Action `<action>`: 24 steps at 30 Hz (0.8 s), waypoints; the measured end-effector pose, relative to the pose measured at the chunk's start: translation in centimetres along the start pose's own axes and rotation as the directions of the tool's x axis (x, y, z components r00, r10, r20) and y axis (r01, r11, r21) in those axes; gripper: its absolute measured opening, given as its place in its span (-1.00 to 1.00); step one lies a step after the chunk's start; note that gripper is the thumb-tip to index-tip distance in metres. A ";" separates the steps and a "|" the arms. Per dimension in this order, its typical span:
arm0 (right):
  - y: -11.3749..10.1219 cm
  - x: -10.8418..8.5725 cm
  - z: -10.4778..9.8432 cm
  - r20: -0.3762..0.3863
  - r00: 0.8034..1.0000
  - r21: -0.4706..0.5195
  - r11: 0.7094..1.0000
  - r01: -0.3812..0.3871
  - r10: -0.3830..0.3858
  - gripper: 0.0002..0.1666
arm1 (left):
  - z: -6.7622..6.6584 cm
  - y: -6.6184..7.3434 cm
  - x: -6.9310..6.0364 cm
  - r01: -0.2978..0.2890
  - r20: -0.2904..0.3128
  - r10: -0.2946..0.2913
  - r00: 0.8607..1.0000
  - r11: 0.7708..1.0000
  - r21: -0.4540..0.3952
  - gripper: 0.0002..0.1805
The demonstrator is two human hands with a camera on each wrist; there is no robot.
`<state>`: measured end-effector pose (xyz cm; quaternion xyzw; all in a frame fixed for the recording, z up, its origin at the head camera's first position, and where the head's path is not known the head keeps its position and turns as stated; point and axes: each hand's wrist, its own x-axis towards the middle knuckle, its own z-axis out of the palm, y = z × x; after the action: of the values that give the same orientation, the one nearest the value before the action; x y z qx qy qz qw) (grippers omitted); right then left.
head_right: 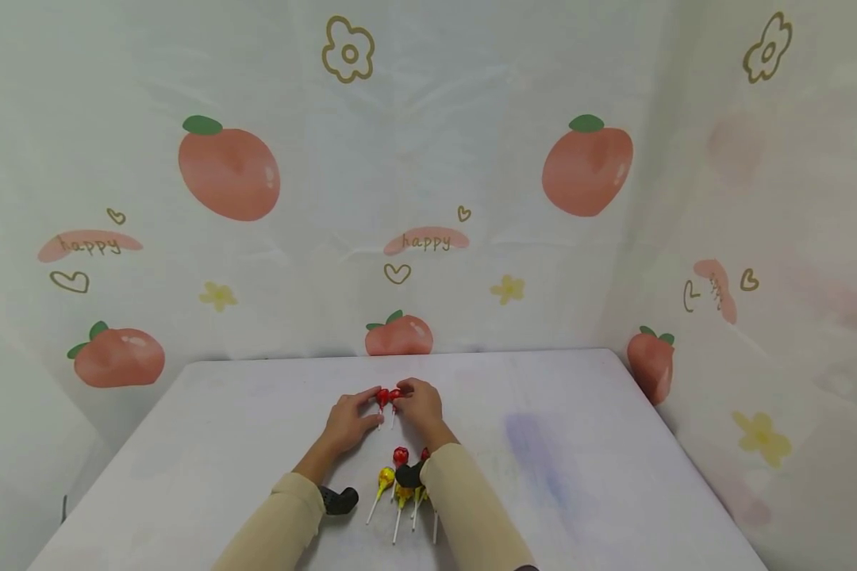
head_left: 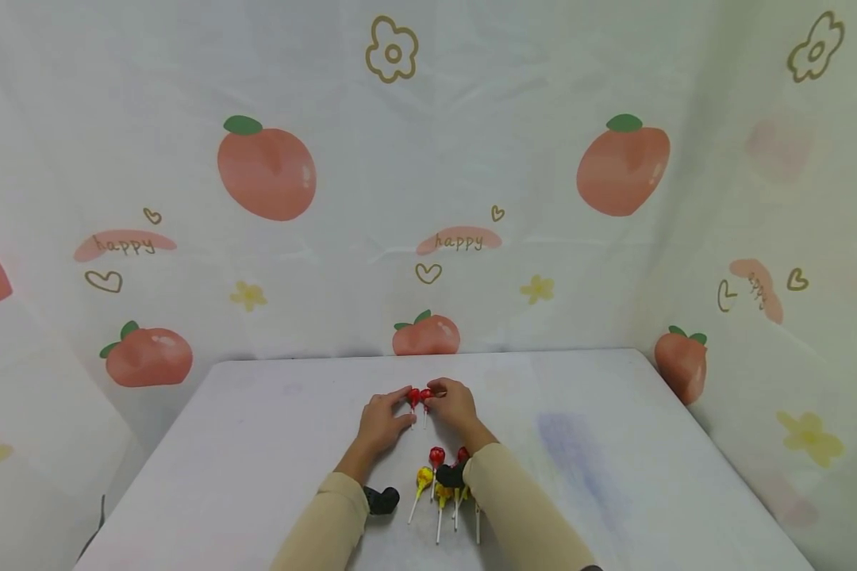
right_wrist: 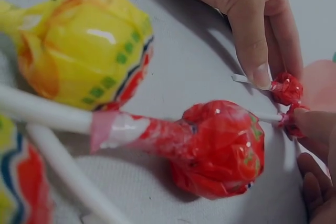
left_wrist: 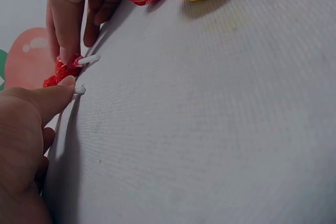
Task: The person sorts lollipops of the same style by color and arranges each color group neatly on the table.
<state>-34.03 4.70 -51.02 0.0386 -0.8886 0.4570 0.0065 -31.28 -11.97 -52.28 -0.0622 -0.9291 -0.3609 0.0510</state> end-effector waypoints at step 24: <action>0.4 -3.0 -4.4 0.297 0.952 -0.009 0.997 0.080 -0.074 -0.42 | 0.1 0.2 -0.1 0.011 -0.002 -0.011 1.000 1.000 0.017 -0.39</action>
<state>-31.16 8.68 -48.95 0.1410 -0.8820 0.4363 -0.1087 -31.14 -11.82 -52.24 -0.0562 -0.9325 -0.3533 0.0504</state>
